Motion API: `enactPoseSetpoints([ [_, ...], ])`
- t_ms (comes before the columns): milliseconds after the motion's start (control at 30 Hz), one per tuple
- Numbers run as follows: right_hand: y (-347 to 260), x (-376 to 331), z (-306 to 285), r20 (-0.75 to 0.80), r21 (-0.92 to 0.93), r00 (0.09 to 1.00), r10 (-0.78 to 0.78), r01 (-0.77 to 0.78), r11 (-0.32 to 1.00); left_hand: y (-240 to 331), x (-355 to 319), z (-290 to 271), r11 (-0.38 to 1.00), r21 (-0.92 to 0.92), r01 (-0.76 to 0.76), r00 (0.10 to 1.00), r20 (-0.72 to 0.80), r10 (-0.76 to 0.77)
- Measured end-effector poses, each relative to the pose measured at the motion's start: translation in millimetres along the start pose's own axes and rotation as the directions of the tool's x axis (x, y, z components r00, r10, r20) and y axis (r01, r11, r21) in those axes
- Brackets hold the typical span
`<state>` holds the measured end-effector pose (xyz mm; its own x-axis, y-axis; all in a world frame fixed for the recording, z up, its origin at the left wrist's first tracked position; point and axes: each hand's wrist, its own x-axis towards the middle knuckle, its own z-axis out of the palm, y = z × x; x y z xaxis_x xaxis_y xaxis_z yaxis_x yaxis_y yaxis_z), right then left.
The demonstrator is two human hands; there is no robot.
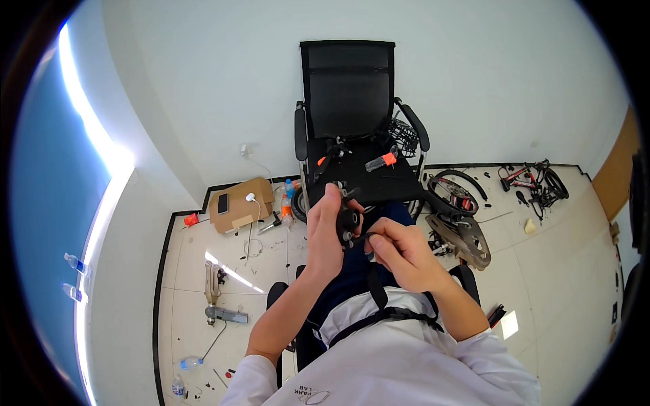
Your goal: The person assembles a bicycle brake caliper by inserting a bolt and tightening it with an Allen key. They then insert a brake pad into the caliper and secure it with a small screw using a screwdriver.
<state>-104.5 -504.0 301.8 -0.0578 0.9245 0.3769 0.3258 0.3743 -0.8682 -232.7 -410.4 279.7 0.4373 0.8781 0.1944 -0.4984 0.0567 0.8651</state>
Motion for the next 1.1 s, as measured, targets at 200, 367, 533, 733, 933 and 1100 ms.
enactPoseSetpoints([
  [200, 9.9, -6.4, 15.0, -0.027, 0.477, 0.969, 0.246, -0.204, 0.855, -4.3, -1.1, -2.3, 0.956, 0.102, -0.276, 0.961, 0.005, 0.277],
  [367, 8.1, -6.5, 19.1, -0.048, 0.503, 0.975, 0.218, -0.165, 0.849, -9.9, -1.8, -7.1, 0.867, 0.273, -0.417, 0.904, 0.026, 0.427],
  [533, 12.3, -4.7, 24.2, -0.156, 0.269, 0.979, 0.134, -0.089, 0.959, -11.7, -1.4, -6.9, 0.754, 0.389, -0.530, 0.822, 0.018, 0.569],
  [733, 3.9, -6.7, 21.8, 0.041, 0.593, 0.941, 0.335, -0.292, 0.751, -24.1, 4.7, -16.9, 0.377, 0.537, -0.754, 0.530, 0.160, 0.833],
  [933, 19.1, -6.0, 25.9, -0.155, 0.192, 0.984, 0.086, -0.056, 0.980, -22.1, -3.5, -2.2, 0.701, 0.389, -0.598, 0.737, -0.077, 0.671],
  [1100, 29.1, 4.1, 13.5, -0.153, -0.371, 0.905, -0.397, 0.320, 0.872, -9.1, 0.0, 3.5, 0.991, 0.035, -0.128, 0.991, -0.027, 0.129],
])
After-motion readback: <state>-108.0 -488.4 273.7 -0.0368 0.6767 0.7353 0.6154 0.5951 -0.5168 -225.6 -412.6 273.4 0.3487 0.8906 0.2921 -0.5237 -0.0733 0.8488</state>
